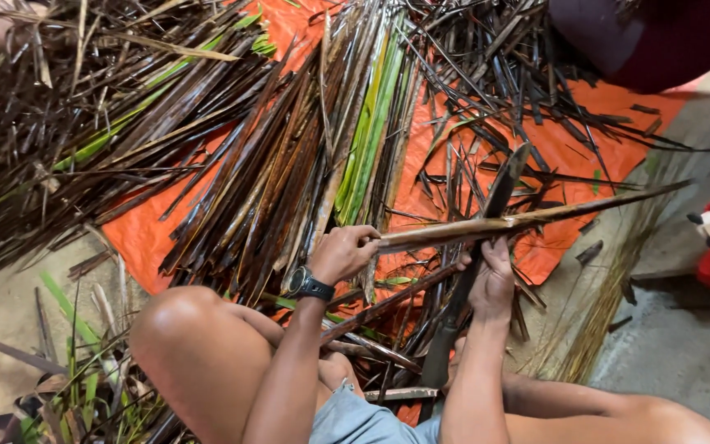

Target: The person strips and prepares plant fibers using a blade while sitting on the floor with another person.

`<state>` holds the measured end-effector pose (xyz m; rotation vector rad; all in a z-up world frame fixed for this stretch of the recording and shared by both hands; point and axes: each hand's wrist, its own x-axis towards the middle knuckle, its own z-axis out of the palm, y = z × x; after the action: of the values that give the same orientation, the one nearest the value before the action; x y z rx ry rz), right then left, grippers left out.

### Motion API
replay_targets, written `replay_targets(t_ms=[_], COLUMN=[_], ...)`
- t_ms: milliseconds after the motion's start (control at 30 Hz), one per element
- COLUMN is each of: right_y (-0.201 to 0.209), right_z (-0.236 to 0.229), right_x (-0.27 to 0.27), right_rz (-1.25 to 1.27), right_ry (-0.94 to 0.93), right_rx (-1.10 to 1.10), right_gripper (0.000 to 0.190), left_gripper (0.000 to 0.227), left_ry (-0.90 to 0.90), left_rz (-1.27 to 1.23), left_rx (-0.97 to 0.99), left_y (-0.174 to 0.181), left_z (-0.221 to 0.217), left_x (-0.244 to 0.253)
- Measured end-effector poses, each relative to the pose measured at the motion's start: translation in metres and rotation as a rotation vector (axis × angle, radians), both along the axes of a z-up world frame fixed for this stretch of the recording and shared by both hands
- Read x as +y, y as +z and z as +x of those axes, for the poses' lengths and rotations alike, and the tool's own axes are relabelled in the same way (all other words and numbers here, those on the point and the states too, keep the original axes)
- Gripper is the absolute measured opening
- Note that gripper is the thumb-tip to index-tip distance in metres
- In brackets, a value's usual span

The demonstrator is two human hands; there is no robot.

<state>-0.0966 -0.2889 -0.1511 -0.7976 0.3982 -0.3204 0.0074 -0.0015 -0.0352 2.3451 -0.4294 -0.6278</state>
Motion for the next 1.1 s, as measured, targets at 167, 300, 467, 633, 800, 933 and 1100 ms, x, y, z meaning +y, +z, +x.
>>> replay_targets(t_ms=[167, 300, 467, 633, 800, 933, 1100], right_y=[0.029, 0.048, -0.012, 0.011, -0.037, -0.047, -0.006], right_z=[-0.001, 0.005, -0.002, 0.004, 0.012, 0.002, -0.022], right_x=[0.029, 0.069, 0.1, 0.093, 0.029, 0.021, 0.037], right_rz=[0.056, 0.024, 0.116, 0.146, -0.032, -0.018, 0.061], right_ry=[0.061, 0.203, 0.364, 0.319, 0.105, -0.337, -0.154], right_rx=[-0.014, 0.025, 0.057, 0.067, 0.081, 0.421, 0.291], right_gripper=[0.033, 0.045, 0.058, 0.043, 0.05, 0.022, 0.027], left_gripper=[0.023, 0.021, 0.024, 0.025, 0.028, 0.021, 0.022], left_ry=[0.006, 0.062, 0.131, 0.047, -0.035, -0.18, -0.11], left_rz=[-0.102, -0.18, -0.352, -0.313, -0.324, -0.383, -0.224], left_rx=[0.062, 0.161, 0.249, 0.175, 0.089, -0.446, -0.004], left_y=[0.001, -0.012, 0.004, 0.008, 0.019, -0.109, 0.05], left_z=[0.0, 0.002, 0.001, 0.004, -0.001, 0.024, -0.004], left_x=[-0.01, -0.017, -0.01, -0.006, 0.008, 0.008, 0.006])
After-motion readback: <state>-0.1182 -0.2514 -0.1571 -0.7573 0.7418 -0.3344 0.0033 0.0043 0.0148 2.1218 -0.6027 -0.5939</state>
